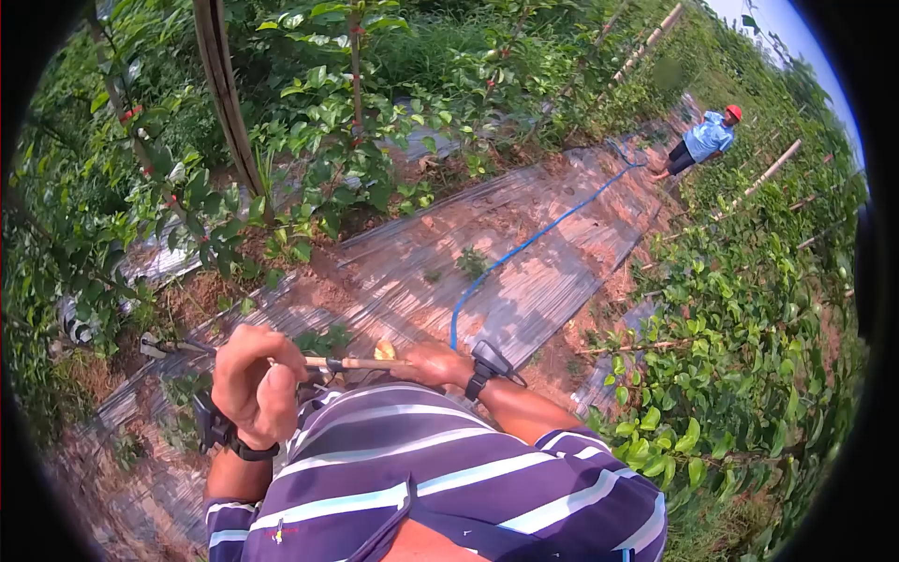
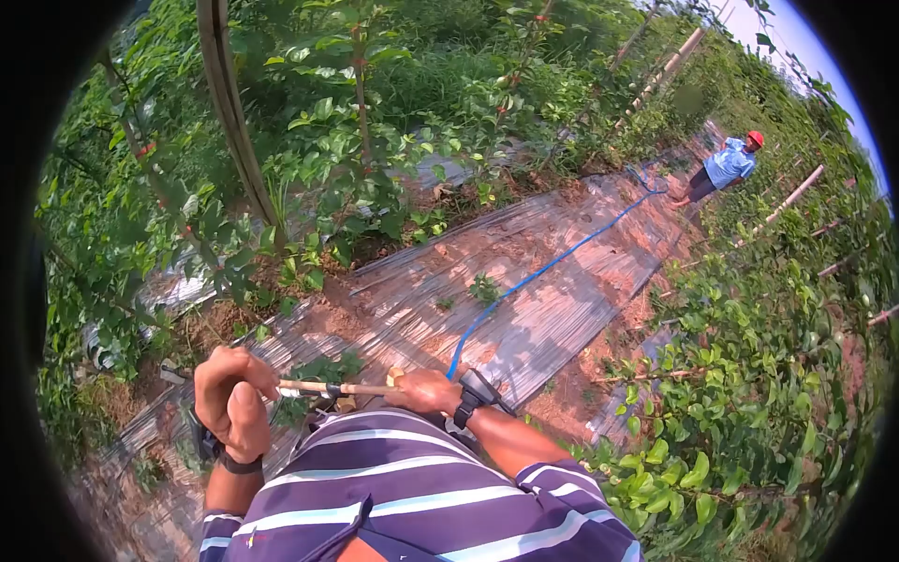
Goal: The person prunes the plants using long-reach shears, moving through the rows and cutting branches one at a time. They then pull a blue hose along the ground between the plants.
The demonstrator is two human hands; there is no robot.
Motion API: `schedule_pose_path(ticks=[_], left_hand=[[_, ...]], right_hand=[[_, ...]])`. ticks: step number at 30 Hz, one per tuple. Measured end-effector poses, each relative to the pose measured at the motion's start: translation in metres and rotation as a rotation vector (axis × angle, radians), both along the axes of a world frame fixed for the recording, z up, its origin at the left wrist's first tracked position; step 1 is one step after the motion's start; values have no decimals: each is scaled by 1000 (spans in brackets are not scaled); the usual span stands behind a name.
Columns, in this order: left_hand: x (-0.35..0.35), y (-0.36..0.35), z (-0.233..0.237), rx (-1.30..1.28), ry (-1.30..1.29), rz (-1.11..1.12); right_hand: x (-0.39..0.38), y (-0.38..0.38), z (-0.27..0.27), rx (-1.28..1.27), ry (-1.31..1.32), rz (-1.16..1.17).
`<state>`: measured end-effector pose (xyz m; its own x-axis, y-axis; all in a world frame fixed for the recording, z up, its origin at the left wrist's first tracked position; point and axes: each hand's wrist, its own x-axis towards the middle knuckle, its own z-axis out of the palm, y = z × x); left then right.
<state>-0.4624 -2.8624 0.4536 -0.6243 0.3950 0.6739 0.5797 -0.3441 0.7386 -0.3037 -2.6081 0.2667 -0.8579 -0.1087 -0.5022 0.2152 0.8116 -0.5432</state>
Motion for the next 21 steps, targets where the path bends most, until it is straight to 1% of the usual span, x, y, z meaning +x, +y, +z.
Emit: schedule_pose_path(ticks=[1,2,3,4,5,7,9,10,11,13,15,17,18,19,21], left_hand=[[9,6,-23,-48,-340,148],[6,4,-49,-138,-553,188],[2,1,-89,-69,-764,195],[1,-8,-125,-117,-841,272],[3,-20,-159,-132,-880,339],[16,-43,-205,-121,-1075,514],[29,-59,-232,-120,-1197,670],[37,-68,-247,-79,-1202,683],[41,-73,-251,-78,-1205,707],[53,-78,-262,-62,-1397,759],[62,-87,-278,-53,-1439,771],[69,-96,-286,-37,-1620,668],[70,-104,-303,-51,-1661,630],[67,-108,-308,-44,-1657,633],[61,-116,-321,-65,-1769,625]], right_hand=[[-1,3,0,-54,-39,8],[1,4,-3,-43,40,17],[0,5,-5,-46,119,29],[-9,2,13,-45,18,46],[-6,5,1,-46,-19,22],[-12,5,4,-11,-119,42],[-16,1,15,-24,-183,0],[-18,2,10,-40,-185,34],[-17,4,7,-53,-172,30],[-10,12,3,-59,-169,34],[-11,13,-1,-84,-99,26],[-11,15,-3,-98,-100,31],[-13,15,-3,-108,-96,22],[-16,14,-3,-107,-91,28],[-17,12,-2,-124,-161,-27]])
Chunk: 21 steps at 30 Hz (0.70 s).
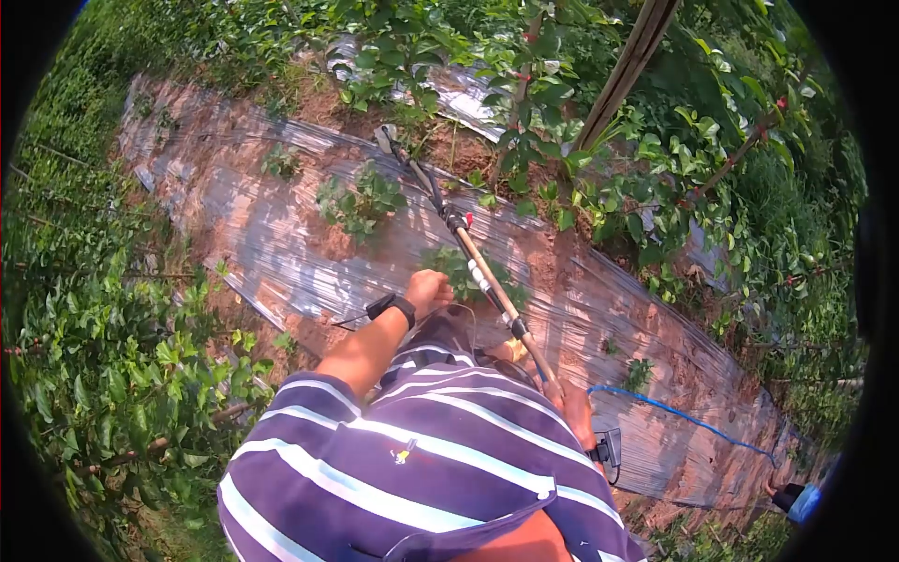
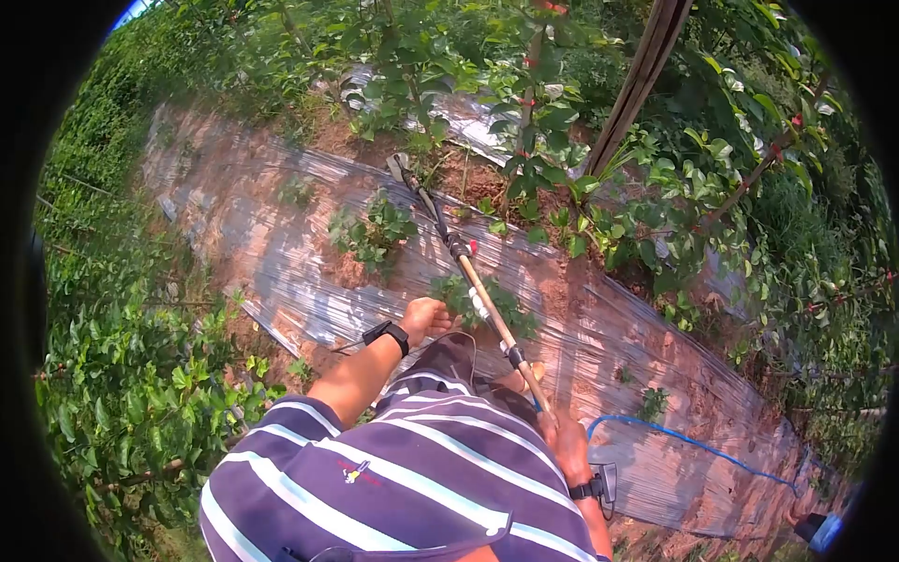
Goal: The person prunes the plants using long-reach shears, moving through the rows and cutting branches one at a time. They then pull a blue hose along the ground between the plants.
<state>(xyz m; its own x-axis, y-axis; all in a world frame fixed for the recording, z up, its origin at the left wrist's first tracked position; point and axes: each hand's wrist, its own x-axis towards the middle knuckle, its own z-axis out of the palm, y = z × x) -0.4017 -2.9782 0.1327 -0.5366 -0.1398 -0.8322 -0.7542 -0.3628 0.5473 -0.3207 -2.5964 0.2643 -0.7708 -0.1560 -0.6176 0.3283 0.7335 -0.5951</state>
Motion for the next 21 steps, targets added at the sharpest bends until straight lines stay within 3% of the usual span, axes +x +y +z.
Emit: schedule_pose_path(ticks=[2,6,8,10,11,12,13,16,17,18,19,21], left_hand=[[-15,-4,-4,36,-23,3],[-64,-22,-68,103,-96,-121],[-93,-32,-111,109,-108,-67],[-118,-42,-138,364,-38,55],[-130,-53,-172,608,44,71],[-144,-37,-118,595,-22,261],[-154,-47,-135,659,-4,283],[-166,-52,-141,691,60,415],[-165,-63,-172,702,131,354],[-165,-58,-167,578,134,361],[-165,-63,-183,752,184,307],[-166,-56,-160,681,87,232]], right_hand=[[-4,-5,5,-13,28,-25],[-26,-23,33,129,30,-35],[-35,-35,48,110,13,27],[-32,-42,56,183,-23,-39],[-34,-50,66,148,-37,-53],[-36,-58,77,117,-46,-81],[-45,-64,91,102,-263,-120],[-43,-77,108,122,-171,-199],[-43,-82,113,119,-138,-231],[-41,-83,112,149,-126,-303],[-38,-77,107,102,-196,-259],[-20,-60,76,64,-260,-239]])
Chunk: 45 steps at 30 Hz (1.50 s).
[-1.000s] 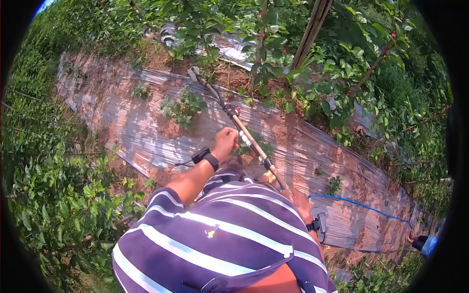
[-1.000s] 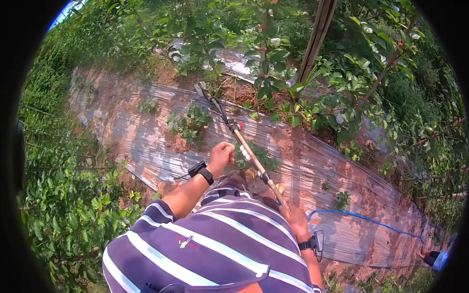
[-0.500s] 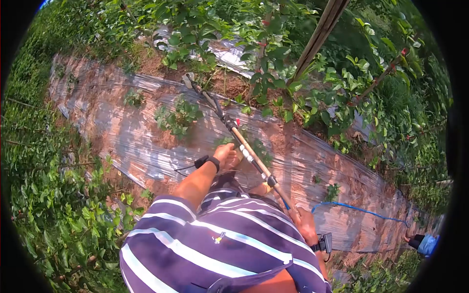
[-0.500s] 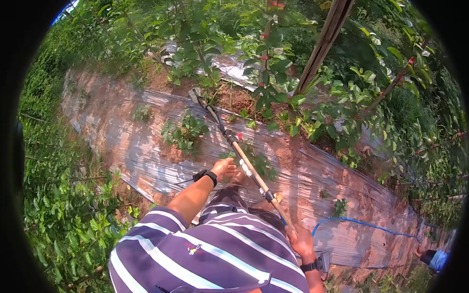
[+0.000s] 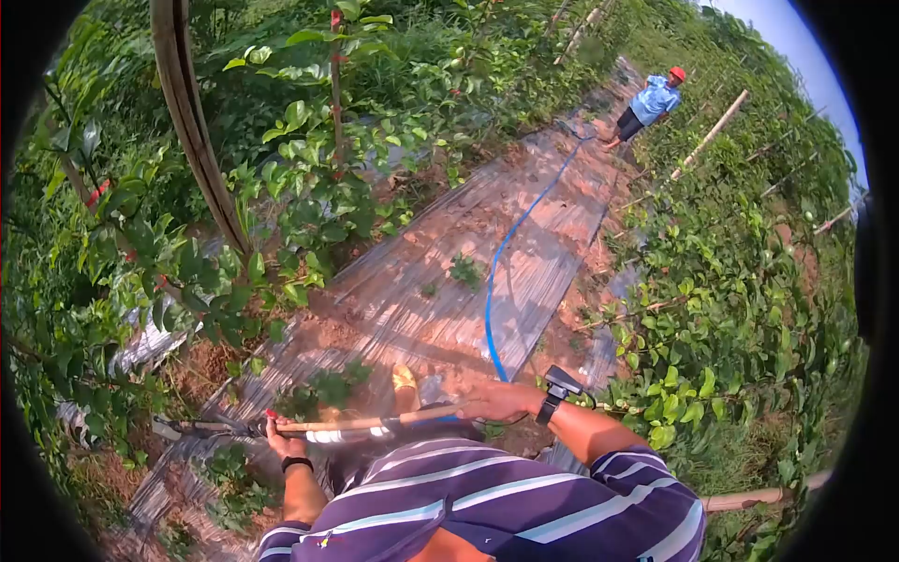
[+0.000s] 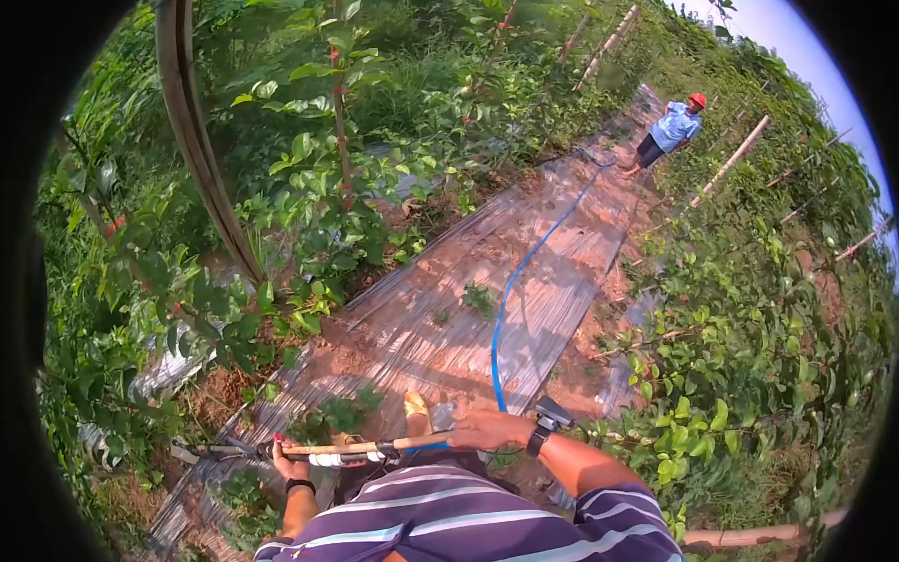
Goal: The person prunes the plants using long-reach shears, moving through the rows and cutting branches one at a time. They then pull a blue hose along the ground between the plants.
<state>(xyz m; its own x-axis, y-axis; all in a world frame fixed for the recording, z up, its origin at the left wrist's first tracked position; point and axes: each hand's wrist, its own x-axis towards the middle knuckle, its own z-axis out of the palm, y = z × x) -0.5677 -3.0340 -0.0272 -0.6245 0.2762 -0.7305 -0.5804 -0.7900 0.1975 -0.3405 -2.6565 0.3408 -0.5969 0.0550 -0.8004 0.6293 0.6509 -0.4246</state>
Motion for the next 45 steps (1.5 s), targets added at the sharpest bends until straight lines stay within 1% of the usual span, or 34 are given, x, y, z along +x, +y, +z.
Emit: schedule_pose_path(ticks=[1,2,3,4,5,6,8,9,10,11,12,13,14,15,17,18,20,25,26,28,29,30,31,33,35,37,38,39,40,41,42,43,44,45], left_hand=[[0,2,6,17,-79,-32],[-1,-3,-18,-58,-96,-68],[1,0,-9,-86,-124,-125],[1,-4,-26,-122,-120,-167],[1,-6,-34,-127,-157,-199],[2,-3,-24,-139,-185,-225],[4,-2,-28,-200,-241,-286],[3,-3,-34,-229,-266,-302],[2,-4,-40,-234,-261,-315],[1,-6,-45,-278,-348,-298],[1,-5,-51,-320,-435,-279],[1,-6,-60,-321,-434,-286],[2,-5,-67,-402,-434,-377],[5,-5,-75,-485,-434,-467],[9,6,-66,-591,-441,-453],[10,12,-58,-630,-425,-478],[15,12,-55,-682,-416,-508],[17,20,-54,-703,-418,-523],[20,22,-52,-747,-435,-435],[20,13,-50,-717,-431,-420],[17,5,-62,-675,-419,-409],[17,-13,-93,-710,-311,-531],[19,-13,-87,-710,-311,-531],[26,-13,-71,-502,-286,-178],[30,-8,-60,-494,-283,-183],[34,-7,-41,-395,-180,-136],[33,-8,-37,-373,-158,-157],[34,3,-5,-352,-219,-126],[32,5,-1,-303,-196,-84],[31,4,-6,-275,-179,-7],[29,12,30,-244,-190,17],[25,12,44,-216,-177,31],[20,6,35,-181,-209,60],[17,4,40,-184,-213,74]], right_hand=[[19,8,-33,-62,74,60],[36,14,-60,-120,152,128],[50,16,-80,-95,167,112],[62,18,-98,-135,191,101],[70,20,-108,-174,217,94],[76,21,-114,-151,235,84],[87,14,-116,-139,524,52],[89,15,-113,-134,532,36],[85,16,-97,-91,444,133],[83,15,-85,-51,351,231],[85,13,-81,-50,352,222],[87,13,-77,-135,245,98],[89,15,-75,-219,136,-24],[96,16,-82,-219,133,-31],[110,19,-101,-253,268,-147],[112,24,-102,-248,268,-156],[117,25,-106,-378,-85,-502],[124,40,-124,-394,-146,-484],[122,43,-127,-369,-149,-430],[117,46,-131,-333,-176,-359],[114,49,-133,-337,-175,-358],[112,51,-134,-301,-145,-288],[110,53,-136,-263,-116,-219],[109,53,-148,-251,-46,-163],[106,52,-146,-237,21,-98],[100,46,-131,-180,223,-4],[93,43,-115,-189,174,-18],[82,43,-93,-214,113,-5],[65,38,-69,-134,46,35],[60,30,-66,-26,90,57],[49,27,-61,-20,122,105],[47,19,-61,9,241,91],[39,9,-50,99,253,74],[24,-5,-34,122,223,51]])
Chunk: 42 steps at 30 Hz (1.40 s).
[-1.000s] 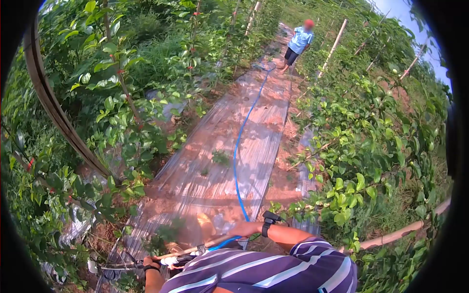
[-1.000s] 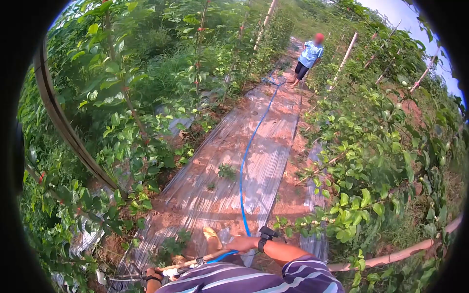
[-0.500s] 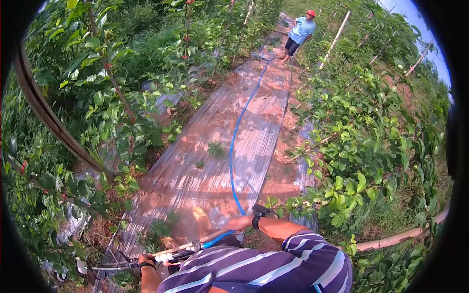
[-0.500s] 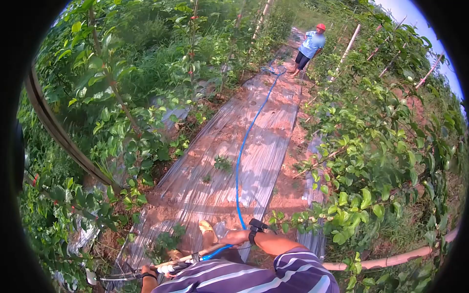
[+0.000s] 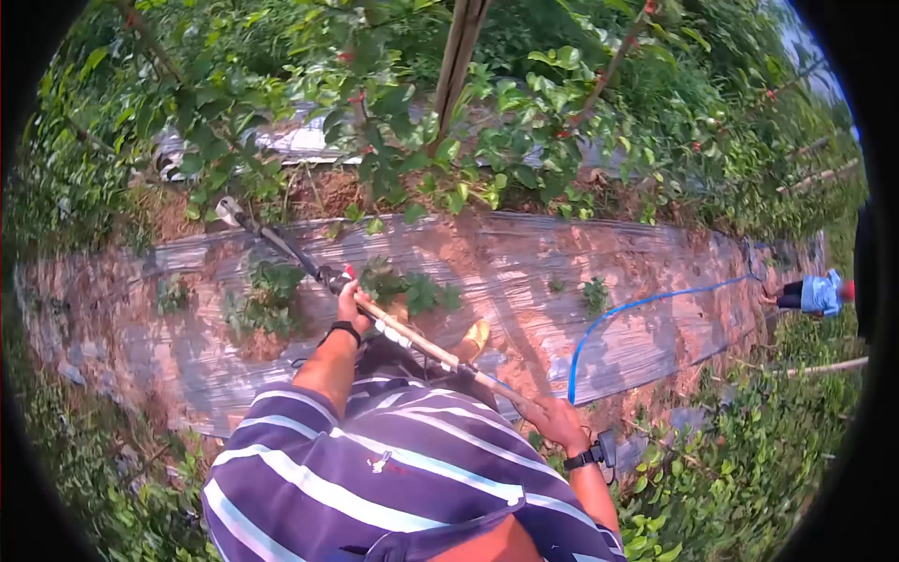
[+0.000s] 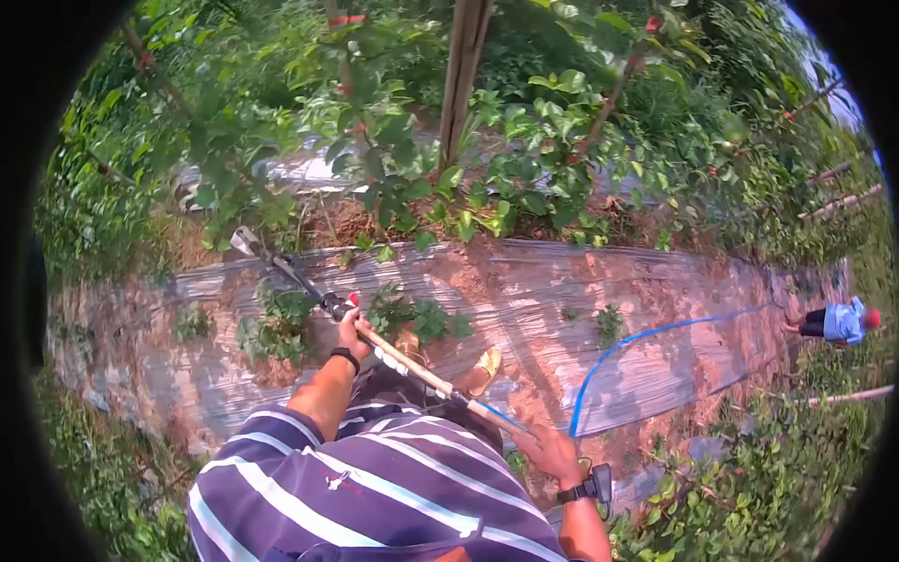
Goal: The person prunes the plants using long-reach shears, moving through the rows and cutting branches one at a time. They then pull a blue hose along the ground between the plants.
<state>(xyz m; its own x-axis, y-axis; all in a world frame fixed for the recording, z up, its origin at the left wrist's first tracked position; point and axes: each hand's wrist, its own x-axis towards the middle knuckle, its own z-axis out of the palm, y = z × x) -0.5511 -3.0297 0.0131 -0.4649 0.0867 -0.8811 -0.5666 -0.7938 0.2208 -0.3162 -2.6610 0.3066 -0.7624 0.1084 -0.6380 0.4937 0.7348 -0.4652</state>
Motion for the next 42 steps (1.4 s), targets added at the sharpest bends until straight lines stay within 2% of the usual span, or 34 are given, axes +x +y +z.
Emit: schedule_pose_path(ticks=[2,4,11,14,16,18,21,22,25,26,28,29,30,32,34,36,37,38,40,42], left_hand=[[-5,-9,-6,77,11,44],[-9,-17,-5,87,-23,61],[-14,-37,-33,147,-16,18],[-16,-38,-32,158,-41,-15],[-18,-39,-28,186,-82,-77],[-20,-43,-34,182,-89,-132],[-27,-41,-14,148,-117,-177],[-27,-38,-9,96,-96,-196],[-32,-37,-44,50,-108,-260],[-33,-38,-49,54,-105,-302],[-33,-34,-41,39,-51,-318],[-33,-34,-52,76,-2,-326],[-35,-39,-67,115,42,-338],[-46,-60,-88,345,-9,-471],[-42,-42,-54,-31,29,-599],[-30,-9,21,-90,40,-788],[-27,5,46,-109,-42,-769],[-38,-14,-22,-59,56,-739],[-34,-5,-3,-91,124,-883],[-27,9,18,-127,94,-846]], right_hand=[[-12,-20,10,-15,27,107],[-20,-38,21,83,18,85],[-28,-63,33,173,-18,113],[-21,-68,36,223,-8,73],[-24,-71,42,241,7,145],[-24,-70,45,238,-41,26],[-31,-69,54,214,-147,63],[-31,-67,55,228,-129,30],[-34,-61,58,192,58,114],[-28,-57,47,203,76,69],[-18,-39,17,243,271,165],[-17,-36,20,271,289,104],[-20,-32,24,243,279,139],[-19,-25,19,191,291,158],[-20,-19,18,182,318,106],[-25,-12,30,87,184,67],[-26,-7,25,91,186,50],[-29,2,16,110,191,130],[-29,12,1,122,196,211],[-30,19,-7,115,168,195]])
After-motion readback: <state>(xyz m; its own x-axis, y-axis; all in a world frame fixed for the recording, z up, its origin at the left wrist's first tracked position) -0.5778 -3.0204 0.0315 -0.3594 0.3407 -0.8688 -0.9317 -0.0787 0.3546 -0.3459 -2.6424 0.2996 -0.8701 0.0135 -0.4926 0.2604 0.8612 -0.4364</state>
